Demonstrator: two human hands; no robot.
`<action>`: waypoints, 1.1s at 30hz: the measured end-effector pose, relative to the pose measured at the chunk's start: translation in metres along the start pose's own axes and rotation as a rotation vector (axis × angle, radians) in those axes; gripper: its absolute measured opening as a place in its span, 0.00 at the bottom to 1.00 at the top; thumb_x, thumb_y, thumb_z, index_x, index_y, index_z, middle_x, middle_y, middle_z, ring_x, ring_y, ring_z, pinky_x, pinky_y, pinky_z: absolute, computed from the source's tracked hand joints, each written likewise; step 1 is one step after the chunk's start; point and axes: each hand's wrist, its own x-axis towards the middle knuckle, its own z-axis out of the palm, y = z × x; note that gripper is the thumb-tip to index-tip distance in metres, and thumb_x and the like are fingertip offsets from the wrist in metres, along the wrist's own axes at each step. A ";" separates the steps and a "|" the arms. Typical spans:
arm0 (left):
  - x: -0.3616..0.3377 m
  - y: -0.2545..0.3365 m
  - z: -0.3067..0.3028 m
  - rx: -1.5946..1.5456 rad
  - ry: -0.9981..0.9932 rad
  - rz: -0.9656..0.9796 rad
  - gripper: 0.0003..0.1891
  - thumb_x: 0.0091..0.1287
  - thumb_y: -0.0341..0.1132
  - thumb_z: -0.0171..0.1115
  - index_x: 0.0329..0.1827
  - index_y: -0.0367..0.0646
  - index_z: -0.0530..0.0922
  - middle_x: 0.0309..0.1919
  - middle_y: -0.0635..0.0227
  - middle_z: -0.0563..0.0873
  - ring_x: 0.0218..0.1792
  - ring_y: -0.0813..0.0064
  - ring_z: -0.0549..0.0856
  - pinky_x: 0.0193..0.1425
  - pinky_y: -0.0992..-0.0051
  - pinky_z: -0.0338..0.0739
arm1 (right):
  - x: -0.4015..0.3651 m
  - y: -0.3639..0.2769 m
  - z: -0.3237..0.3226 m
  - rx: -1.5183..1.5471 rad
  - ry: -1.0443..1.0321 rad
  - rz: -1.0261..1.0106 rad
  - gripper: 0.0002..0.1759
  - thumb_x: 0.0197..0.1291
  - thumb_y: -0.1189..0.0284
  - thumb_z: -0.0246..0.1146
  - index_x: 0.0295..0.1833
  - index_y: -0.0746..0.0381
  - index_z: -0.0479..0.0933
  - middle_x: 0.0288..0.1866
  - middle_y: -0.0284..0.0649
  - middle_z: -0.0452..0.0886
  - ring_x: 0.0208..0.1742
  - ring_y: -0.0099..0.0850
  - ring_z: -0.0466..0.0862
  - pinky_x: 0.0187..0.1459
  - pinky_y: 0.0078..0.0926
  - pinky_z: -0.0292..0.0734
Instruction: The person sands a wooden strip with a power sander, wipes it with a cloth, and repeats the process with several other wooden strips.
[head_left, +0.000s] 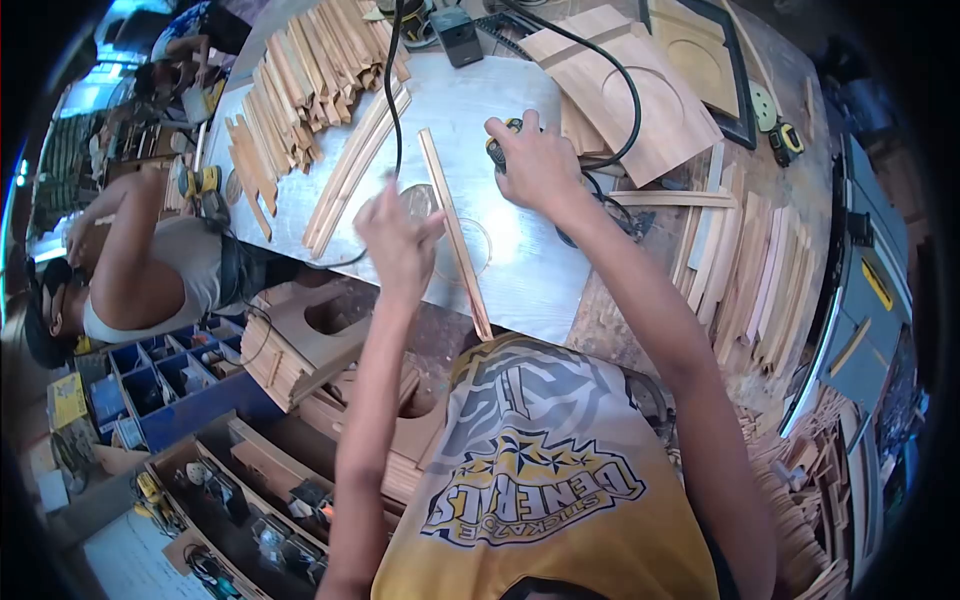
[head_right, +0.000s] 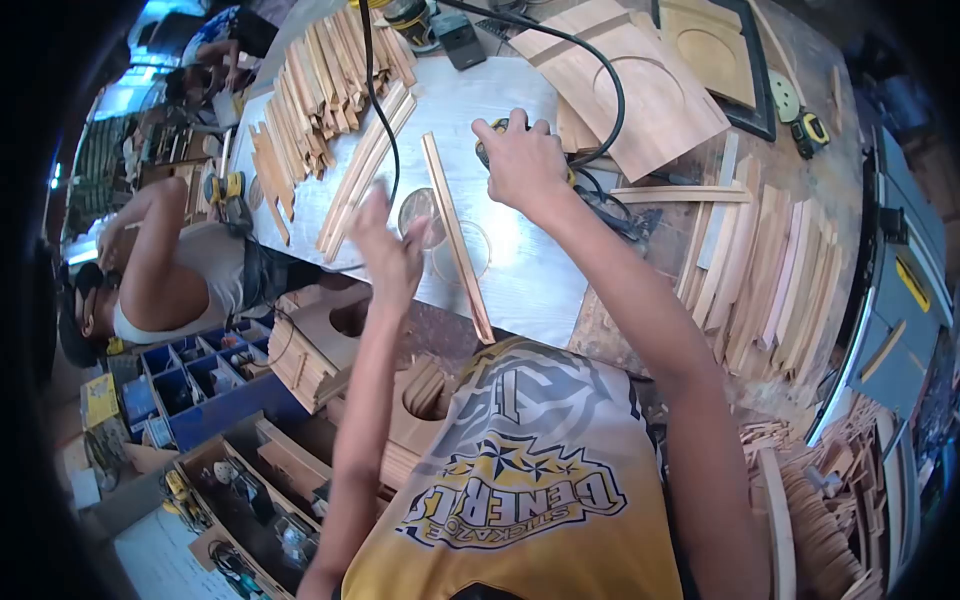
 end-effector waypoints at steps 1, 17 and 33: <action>0.025 -0.005 0.009 0.052 -0.193 0.088 0.39 0.64 0.48 0.75 0.70 0.29 0.73 0.61 0.50 0.79 0.61 0.46 0.77 0.70 0.52 0.70 | -0.002 0.000 0.003 0.010 0.000 0.016 0.34 0.53 0.65 0.76 0.67 0.45 0.72 0.57 0.56 0.75 0.50 0.61 0.86 0.44 0.52 0.86; 0.109 -0.130 0.073 -0.064 -0.698 1.206 0.27 0.62 0.31 0.68 0.67 0.49 0.79 0.70 0.66 0.80 0.74 0.62 0.76 0.79 0.62 0.70 | -0.022 -0.031 0.007 -0.130 0.058 0.291 0.32 0.56 0.61 0.76 0.65 0.44 0.73 0.55 0.48 0.75 0.51 0.53 0.85 0.44 0.46 0.86; 0.132 -0.037 -0.016 0.233 -0.588 1.413 0.10 0.61 0.38 0.65 0.40 0.42 0.81 0.42 0.68 0.79 0.51 0.68 0.79 0.57 0.71 0.75 | -0.022 -0.020 0.009 -0.071 0.202 0.203 0.29 0.55 0.63 0.75 0.62 0.46 0.74 0.52 0.51 0.77 0.49 0.55 0.86 0.41 0.47 0.87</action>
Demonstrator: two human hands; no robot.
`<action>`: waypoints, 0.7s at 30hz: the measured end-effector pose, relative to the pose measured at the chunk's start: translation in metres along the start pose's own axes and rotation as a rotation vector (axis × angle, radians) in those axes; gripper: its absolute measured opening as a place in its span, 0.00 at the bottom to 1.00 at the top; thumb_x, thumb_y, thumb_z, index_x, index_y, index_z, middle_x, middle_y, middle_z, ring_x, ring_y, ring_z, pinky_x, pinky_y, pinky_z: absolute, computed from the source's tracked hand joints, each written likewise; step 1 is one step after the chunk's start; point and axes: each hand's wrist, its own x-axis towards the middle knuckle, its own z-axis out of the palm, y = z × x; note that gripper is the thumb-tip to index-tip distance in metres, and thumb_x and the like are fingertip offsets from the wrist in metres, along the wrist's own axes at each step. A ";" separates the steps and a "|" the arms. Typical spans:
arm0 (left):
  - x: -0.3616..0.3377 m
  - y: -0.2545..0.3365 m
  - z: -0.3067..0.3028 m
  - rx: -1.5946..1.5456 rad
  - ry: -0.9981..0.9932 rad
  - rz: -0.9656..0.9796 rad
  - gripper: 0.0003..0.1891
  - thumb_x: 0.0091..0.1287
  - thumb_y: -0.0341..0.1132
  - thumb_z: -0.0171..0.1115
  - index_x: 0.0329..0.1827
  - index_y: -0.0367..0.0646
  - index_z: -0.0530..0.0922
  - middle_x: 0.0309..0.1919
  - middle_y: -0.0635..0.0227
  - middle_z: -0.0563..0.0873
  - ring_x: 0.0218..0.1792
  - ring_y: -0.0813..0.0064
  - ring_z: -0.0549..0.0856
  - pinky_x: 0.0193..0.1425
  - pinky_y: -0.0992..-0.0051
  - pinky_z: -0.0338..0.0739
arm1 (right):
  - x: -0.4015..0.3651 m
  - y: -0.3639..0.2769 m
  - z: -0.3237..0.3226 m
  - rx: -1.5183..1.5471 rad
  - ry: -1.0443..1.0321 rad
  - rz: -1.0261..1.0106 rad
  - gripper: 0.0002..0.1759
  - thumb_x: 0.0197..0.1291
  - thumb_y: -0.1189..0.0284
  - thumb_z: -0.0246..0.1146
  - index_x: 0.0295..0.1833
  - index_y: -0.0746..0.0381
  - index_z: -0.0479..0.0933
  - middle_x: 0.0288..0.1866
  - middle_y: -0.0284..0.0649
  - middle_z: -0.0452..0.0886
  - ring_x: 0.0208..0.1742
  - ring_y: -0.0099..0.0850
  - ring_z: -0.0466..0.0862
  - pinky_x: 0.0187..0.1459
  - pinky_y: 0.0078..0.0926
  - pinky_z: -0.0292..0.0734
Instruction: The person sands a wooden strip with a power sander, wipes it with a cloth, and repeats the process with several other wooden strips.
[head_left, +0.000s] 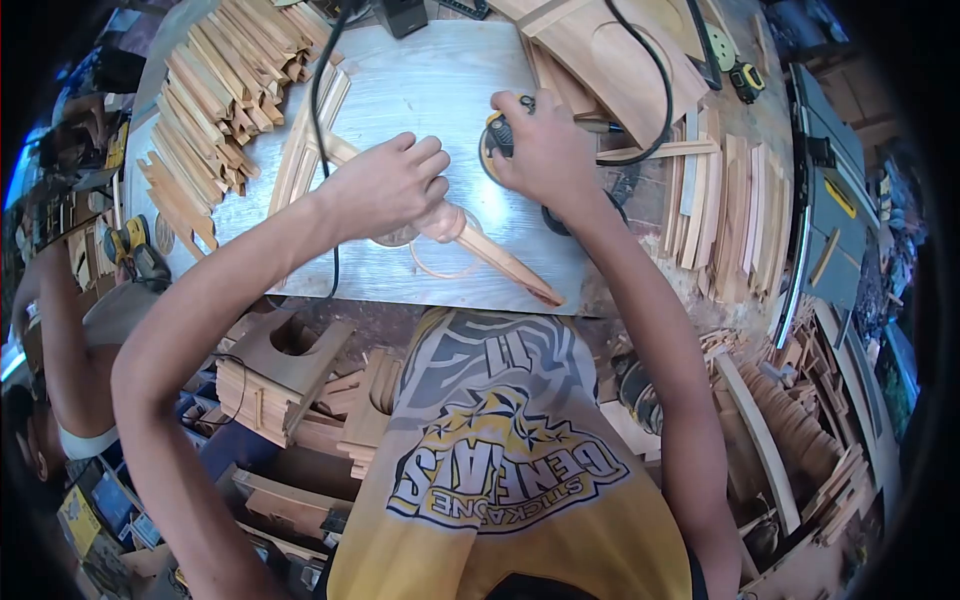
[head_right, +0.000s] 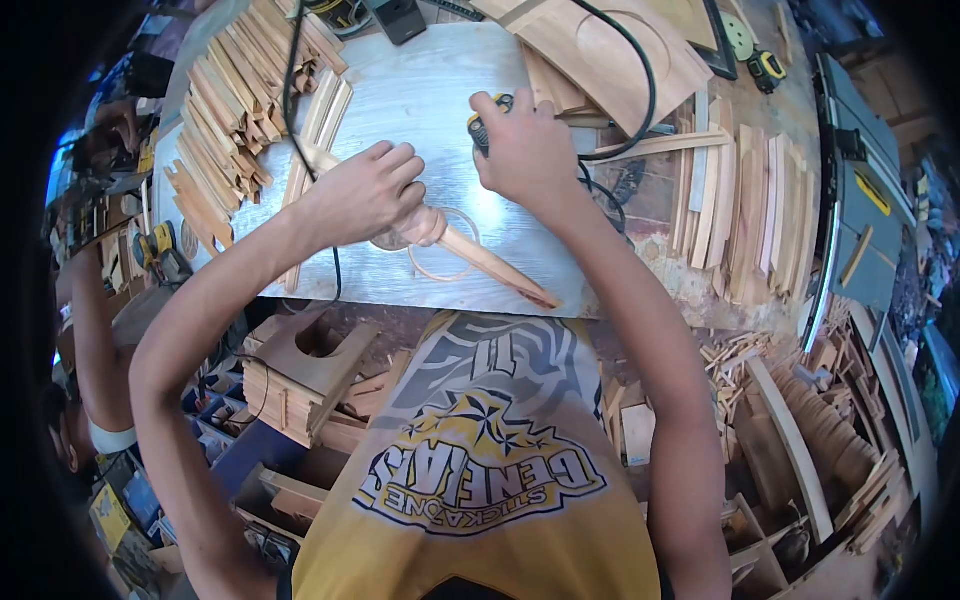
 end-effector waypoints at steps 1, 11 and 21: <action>0.004 0.013 -0.028 0.067 -0.089 -0.045 0.11 0.62 0.38 0.64 0.42 0.41 0.81 0.41 0.68 0.78 0.51 0.68 0.78 0.56 0.71 0.75 | 0.002 0.001 -0.001 0.001 -0.044 -0.008 0.28 0.55 0.63 0.75 0.62 0.46 0.74 0.52 0.52 0.77 0.49 0.56 0.86 0.42 0.48 0.87; -0.054 0.164 -0.123 -0.270 -0.292 -0.525 0.12 0.59 0.35 0.65 0.44 0.43 0.77 0.33 0.71 0.79 0.33 0.72 0.82 0.41 0.72 0.79 | 0.014 0.017 0.010 -0.032 -0.154 -0.189 0.35 0.55 0.65 0.72 0.70 0.45 0.73 0.56 0.57 0.78 0.48 0.61 0.87 0.41 0.51 0.88; -0.045 0.147 -0.113 -0.077 0.548 -0.872 0.21 0.54 0.35 0.80 0.48 0.42 0.81 0.37 0.59 0.86 0.39 0.60 0.88 0.41 0.64 0.83 | 0.028 0.020 -0.012 0.039 -0.245 -0.348 0.34 0.54 0.60 0.77 0.67 0.50 0.75 0.54 0.59 0.79 0.50 0.59 0.86 0.51 0.54 0.84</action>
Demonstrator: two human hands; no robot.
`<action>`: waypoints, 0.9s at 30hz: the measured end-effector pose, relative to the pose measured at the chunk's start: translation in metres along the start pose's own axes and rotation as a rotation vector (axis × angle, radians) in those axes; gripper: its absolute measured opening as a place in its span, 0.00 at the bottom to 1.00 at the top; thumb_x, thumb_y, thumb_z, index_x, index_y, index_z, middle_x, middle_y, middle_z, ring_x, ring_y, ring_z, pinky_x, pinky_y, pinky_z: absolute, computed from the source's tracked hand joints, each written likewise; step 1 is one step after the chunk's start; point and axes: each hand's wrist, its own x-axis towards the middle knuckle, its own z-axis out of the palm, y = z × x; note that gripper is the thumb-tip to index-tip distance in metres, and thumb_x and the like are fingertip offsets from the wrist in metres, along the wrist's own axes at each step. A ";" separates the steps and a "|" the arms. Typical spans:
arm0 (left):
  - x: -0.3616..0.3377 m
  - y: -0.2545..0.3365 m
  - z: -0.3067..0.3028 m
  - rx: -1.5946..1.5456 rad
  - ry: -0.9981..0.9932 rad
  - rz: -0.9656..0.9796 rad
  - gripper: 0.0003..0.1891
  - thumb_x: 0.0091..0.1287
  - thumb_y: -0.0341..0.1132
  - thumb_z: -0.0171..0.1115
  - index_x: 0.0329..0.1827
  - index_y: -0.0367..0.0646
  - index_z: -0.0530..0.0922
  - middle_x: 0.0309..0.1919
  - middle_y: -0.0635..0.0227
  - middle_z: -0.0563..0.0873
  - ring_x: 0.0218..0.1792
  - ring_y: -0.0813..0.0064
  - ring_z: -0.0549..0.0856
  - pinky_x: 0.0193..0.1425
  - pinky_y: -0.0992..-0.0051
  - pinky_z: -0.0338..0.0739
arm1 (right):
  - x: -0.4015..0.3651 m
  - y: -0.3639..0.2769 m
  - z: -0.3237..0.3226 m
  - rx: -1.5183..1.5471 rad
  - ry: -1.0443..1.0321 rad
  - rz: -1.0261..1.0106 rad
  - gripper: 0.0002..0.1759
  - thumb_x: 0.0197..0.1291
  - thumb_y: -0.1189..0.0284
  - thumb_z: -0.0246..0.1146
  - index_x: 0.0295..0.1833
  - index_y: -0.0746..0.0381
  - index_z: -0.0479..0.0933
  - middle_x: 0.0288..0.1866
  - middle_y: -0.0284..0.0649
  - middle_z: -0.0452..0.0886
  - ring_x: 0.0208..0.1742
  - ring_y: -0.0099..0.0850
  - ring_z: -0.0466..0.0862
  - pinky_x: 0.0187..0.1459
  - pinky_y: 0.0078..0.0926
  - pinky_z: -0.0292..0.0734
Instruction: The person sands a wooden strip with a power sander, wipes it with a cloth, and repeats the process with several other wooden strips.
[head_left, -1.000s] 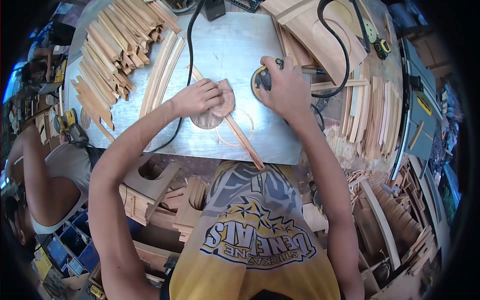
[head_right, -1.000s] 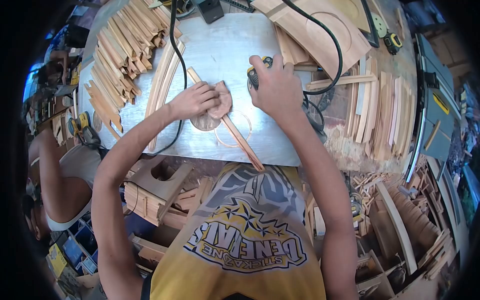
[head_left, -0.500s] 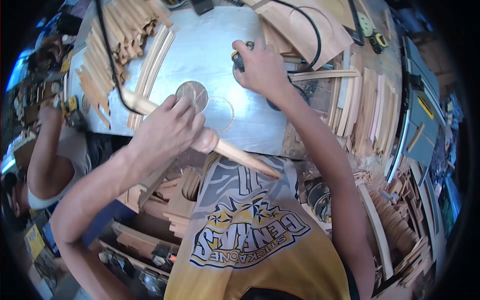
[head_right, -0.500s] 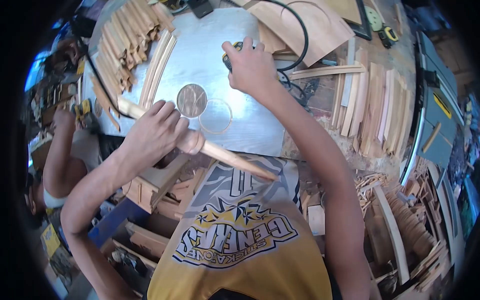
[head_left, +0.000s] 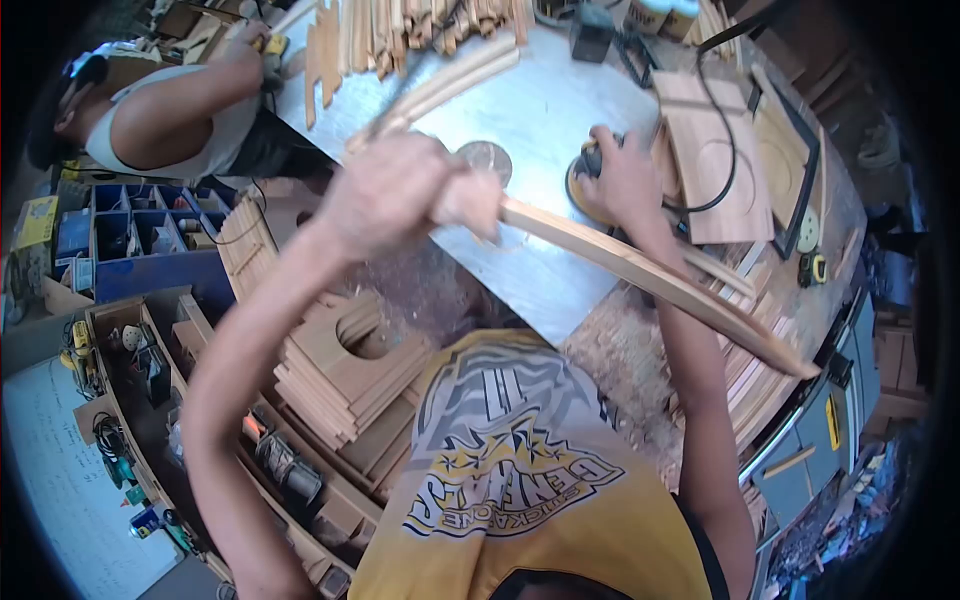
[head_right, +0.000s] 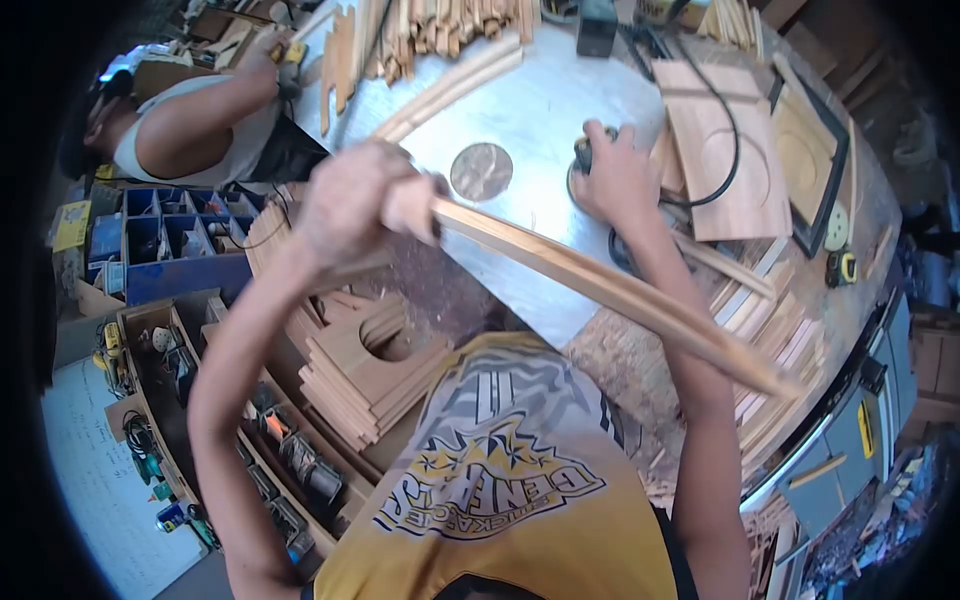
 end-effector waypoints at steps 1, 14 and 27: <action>-0.003 0.008 0.019 -0.046 0.066 0.027 0.18 0.54 0.33 0.78 0.46 0.41 0.82 0.35 0.58 0.86 0.39 0.58 0.90 0.41 0.62 0.83 | 0.004 0.000 0.003 -0.009 0.031 -0.008 0.34 0.54 0.60 0.77 0.67 0.50 0.75 0.54 0.59 0.79 0.50 0.59 0.86 0.51 0.54 0.84; 0.114 0.149 0.031 -0.590 0.358 0.163 0.23 0.56 0.44 0.74 0.51 0.44 0.82 0.35 0.65 0.84 0.34 0.63 0.87 0.35 0.63 0.81 | -0.004 -0.004 0.006 -0.039 0.011 0.048 0.39 0.51 0.62 0.76 0.70 0.49 0.72 0.60 0.57 0.76 0.51 0.61 0.86 0.53 0.56 0.83; -0.218 0.131 0.180 -0.399 -0.479 -1.092 0.24 0.73 0.57 0.63 0.51 0.42 0.76 0.35 0.41 0.90 0.40 0.34 0.89 0.45 0.42 0.83 | -0.012 -0.007 -0.006 -0.149 -0.097 0.037 0.37 0.54 0.57 0.75 0.70 0.48 0.71 0.53 0.56 0.79 0.49 0.58 0.87 0.53 0.53 0.84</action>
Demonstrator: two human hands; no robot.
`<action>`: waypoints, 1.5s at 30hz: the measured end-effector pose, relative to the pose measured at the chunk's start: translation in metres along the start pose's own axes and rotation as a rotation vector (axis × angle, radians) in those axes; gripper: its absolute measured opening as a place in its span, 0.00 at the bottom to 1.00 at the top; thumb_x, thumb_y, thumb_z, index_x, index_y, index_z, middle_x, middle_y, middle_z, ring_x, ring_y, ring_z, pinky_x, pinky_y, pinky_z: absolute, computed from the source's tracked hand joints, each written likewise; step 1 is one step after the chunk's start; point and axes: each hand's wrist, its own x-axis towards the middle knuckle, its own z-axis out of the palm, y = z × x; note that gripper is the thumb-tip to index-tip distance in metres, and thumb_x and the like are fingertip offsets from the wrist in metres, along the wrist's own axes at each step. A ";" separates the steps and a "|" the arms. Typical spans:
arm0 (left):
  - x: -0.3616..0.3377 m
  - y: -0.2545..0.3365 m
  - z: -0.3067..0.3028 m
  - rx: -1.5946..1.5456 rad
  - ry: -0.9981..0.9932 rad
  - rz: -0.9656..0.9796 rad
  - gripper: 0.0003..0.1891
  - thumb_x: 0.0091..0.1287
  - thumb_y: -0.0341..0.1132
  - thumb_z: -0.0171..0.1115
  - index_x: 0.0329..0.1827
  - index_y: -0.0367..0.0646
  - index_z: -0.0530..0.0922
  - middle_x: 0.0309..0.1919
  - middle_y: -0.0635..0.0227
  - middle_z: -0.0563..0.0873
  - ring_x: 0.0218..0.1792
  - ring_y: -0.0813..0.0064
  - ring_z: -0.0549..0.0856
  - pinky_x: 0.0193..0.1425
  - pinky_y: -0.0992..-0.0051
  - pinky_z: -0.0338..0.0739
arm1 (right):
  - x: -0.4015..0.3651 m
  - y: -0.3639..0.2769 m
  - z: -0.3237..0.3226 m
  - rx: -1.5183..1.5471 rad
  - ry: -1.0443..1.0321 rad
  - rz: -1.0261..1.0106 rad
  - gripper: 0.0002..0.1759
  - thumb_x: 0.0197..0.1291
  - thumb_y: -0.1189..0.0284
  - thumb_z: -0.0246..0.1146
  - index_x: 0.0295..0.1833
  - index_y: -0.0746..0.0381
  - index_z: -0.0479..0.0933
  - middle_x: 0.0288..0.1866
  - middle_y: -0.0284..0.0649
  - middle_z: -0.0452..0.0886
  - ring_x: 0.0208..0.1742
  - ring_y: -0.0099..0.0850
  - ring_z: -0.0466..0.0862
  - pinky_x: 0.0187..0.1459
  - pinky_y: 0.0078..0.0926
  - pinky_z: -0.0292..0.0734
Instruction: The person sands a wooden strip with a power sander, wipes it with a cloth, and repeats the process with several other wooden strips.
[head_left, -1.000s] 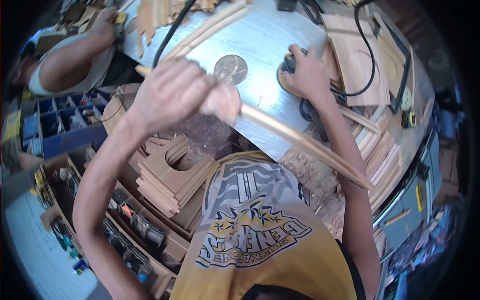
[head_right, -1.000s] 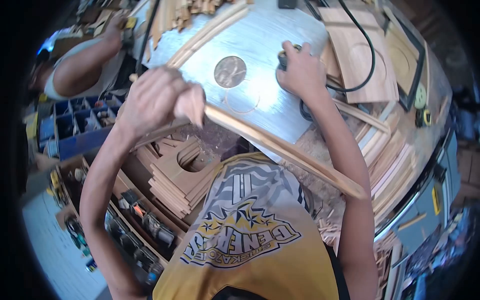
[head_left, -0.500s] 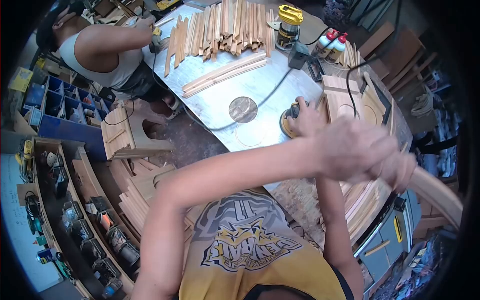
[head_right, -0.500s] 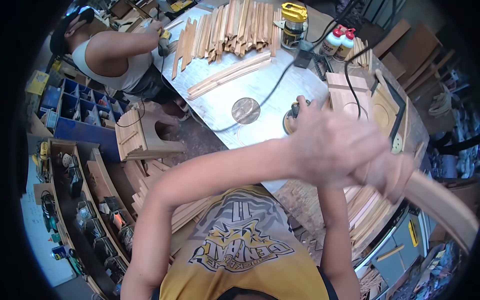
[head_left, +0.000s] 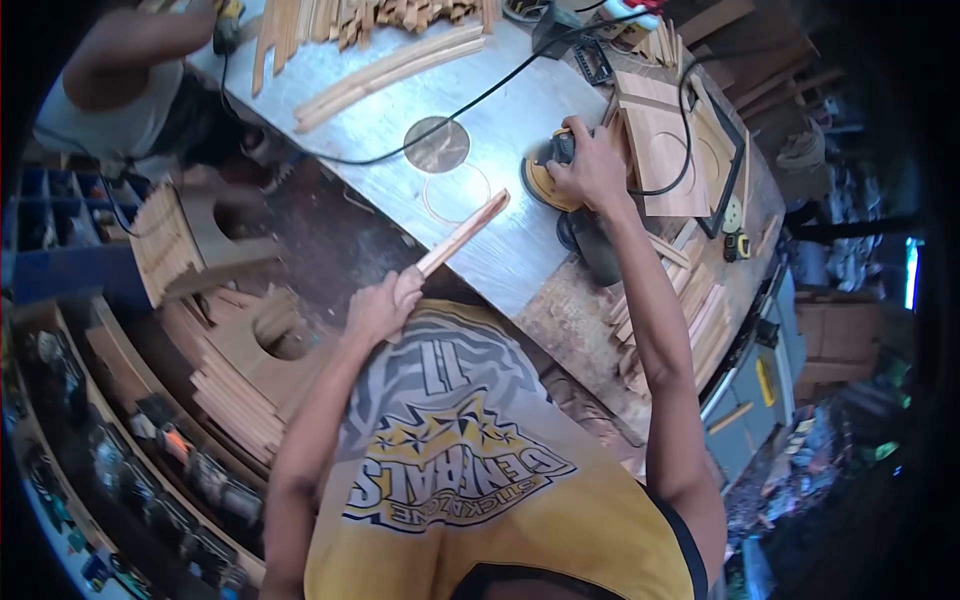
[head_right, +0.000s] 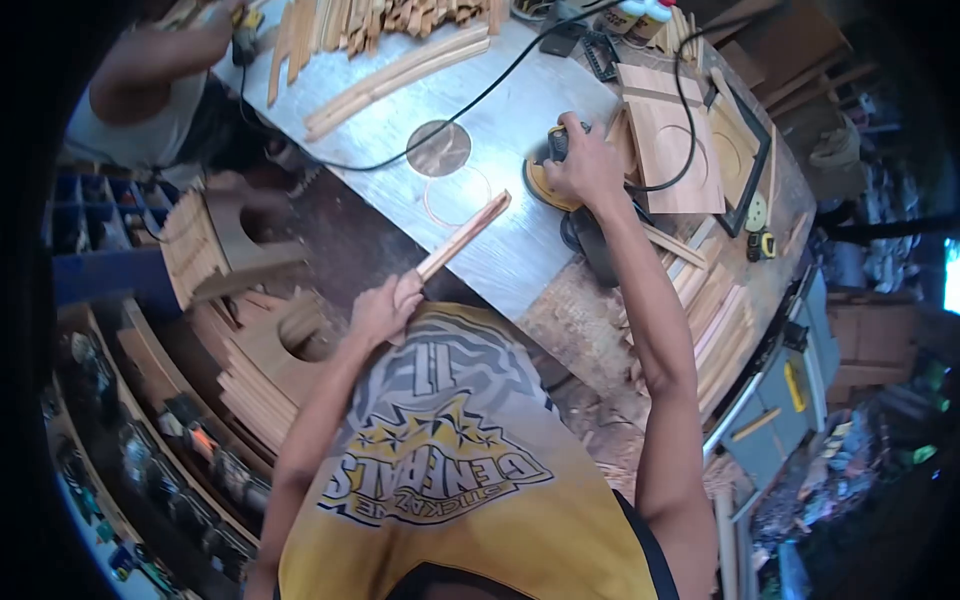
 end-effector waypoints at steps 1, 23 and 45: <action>-0.005 0.005 0.003 0.013 0.002 -0.012 0.23 0.73 0.54 0.63 0.51 0.41 0.76 0.34 0.41 0.90 0.39 0.35 0.89 0.44 0.43 0.83 | -0.007 -0.004 -0.004 0.004 0.012 -0.013 0.37 0.54 0.57 0.75 0.70 0.48 0.72 0.53 0.56 0.79 0.50 0.58 0.86 0.53 0.52 0.84; -0.018 0.018 0.031 0.129 0.085 -0.071 0.07 0.73 0.37 0.59 0.44 0.42 0.76 0.32 0.50 0.90 0.30 0.52 0.93 0.31 0.58 0.88 | -0.050 -0.115 -0.007 -0.183 -0.273 -0.189 0.34 0.56 0.59 0.76 0.68 0.49 0.75 0.49 0.57 0.78 0.43 0.58 0.88 0.44 0.53 0.86; -0.013 0.017 0.028 0.170 0.050 -0.037 0.07 0.75 0.37 0.58 0.47 0.43 0.74 0.34 0.49 0.90 0.33 0.51 0.93 0.35 0.55 0.89 | -0.021 -0.027 -0.044 -0.159 -0.058 -0.095 0.35 0.55 0.54 0.74 0.70 0.47 0.76 0.53 0.54 0.80 0.51 0.55 0.88 0.55 0.49 0.84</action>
